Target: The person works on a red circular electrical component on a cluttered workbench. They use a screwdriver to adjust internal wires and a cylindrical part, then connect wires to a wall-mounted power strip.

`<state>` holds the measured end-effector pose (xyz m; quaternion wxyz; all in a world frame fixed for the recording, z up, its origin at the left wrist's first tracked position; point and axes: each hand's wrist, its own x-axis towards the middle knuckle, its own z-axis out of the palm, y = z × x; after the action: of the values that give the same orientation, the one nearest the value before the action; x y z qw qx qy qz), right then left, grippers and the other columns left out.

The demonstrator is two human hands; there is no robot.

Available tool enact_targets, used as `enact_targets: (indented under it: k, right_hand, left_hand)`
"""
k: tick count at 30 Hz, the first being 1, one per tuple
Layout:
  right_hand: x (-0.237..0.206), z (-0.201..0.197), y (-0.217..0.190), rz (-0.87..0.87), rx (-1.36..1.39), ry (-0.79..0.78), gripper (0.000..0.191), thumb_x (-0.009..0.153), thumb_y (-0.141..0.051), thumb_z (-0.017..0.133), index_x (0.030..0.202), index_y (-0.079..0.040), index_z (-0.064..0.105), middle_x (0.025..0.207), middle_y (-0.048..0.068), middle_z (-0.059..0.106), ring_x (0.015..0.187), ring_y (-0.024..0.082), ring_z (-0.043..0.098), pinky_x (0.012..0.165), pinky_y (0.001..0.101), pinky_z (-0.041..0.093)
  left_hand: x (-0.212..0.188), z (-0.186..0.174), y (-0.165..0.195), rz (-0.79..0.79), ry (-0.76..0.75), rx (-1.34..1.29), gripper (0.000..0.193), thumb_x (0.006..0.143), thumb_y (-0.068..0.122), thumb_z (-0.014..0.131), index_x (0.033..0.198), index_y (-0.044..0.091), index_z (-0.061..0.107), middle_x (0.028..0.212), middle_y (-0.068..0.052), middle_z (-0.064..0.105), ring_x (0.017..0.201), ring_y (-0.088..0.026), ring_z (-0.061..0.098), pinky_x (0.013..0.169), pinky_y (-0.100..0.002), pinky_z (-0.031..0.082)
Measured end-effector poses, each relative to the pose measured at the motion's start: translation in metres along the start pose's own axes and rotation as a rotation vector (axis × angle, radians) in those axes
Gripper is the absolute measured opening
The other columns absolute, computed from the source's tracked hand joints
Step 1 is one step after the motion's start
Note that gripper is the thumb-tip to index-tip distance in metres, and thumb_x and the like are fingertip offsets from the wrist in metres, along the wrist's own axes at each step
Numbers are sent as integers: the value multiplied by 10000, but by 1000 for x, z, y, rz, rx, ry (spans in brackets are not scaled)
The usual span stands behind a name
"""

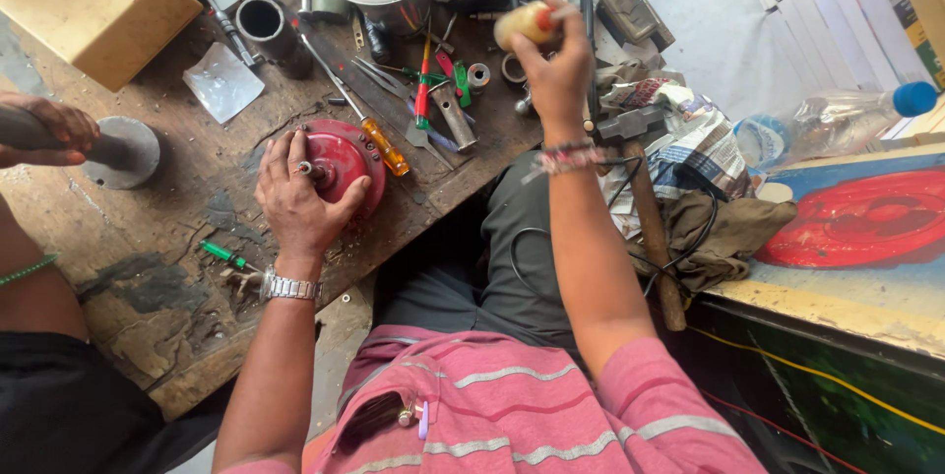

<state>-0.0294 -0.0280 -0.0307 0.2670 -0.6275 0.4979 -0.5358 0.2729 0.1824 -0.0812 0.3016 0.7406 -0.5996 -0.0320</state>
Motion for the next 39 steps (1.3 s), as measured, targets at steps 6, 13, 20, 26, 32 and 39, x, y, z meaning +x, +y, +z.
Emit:
enact_targets:
  k: [6,13,20,26,32,39]
  right_hand:
    - [6,59,-6,-104,-299,-71,579,837,-87,863,1348,-89,592,1297,114,663,1141,286,702,947,360,594]
    - [0,60,1,53,-309,-171,722,824,-74,807,1460,-59,466,1363,140,600,1021,277,691,929,384,557]
    - [-20,63,-32,-458,-511,57,693,940,-59,838,1500,-246,475,1430,-3,633,1241,191,630,1104,314,477]
    - [2,113,-65,-805,-745,-216,788,733,-299,802,1450,-92,550,1430,153,644,1326,367,567,1196,428,210]
    - [-2,127,-62,-622,-990,-566,159,965,-102,593,906,-145,735,836,47,745,958,267,715,1147,645,169]
    - [10,81,-55,-728,-581,-371,195,955,-31,607,884,-174,720,729,38,716,660,214,708,1126,532,375]
  left_hand:
    - [-1,0,-1,8,13,-7,993,779,584,861,1539,62,493,1535,-173,508,1461,-386,428,1167,-553,341]
    - [3,-1,0,15,10,2,985,767,578,853,1523,59,492,1524,-174,511,1449,-393,432,1150,-559,350]
    - [5,-3,2,15,32,19,980,764,588,847,1507,52,500,1518,-170,509,1445,-390,434,1129,-562,350]
    - [5,-2,-1,7,38,-6,981,756,584,843,1503,49,499,1516,-160,503,1441,-387,436,1138,-550,355]
    - [7,-2,-3,3,37,9,1017,721,614,857,1493,52,505,1503,-166,503,1432,-394,426,1146,-551,338]
    - [7,-3,-6,-6,31,-23,1008,715,605,855,1482,43,520,1506,-170,505,1437,-385,417,1136,-556,338]
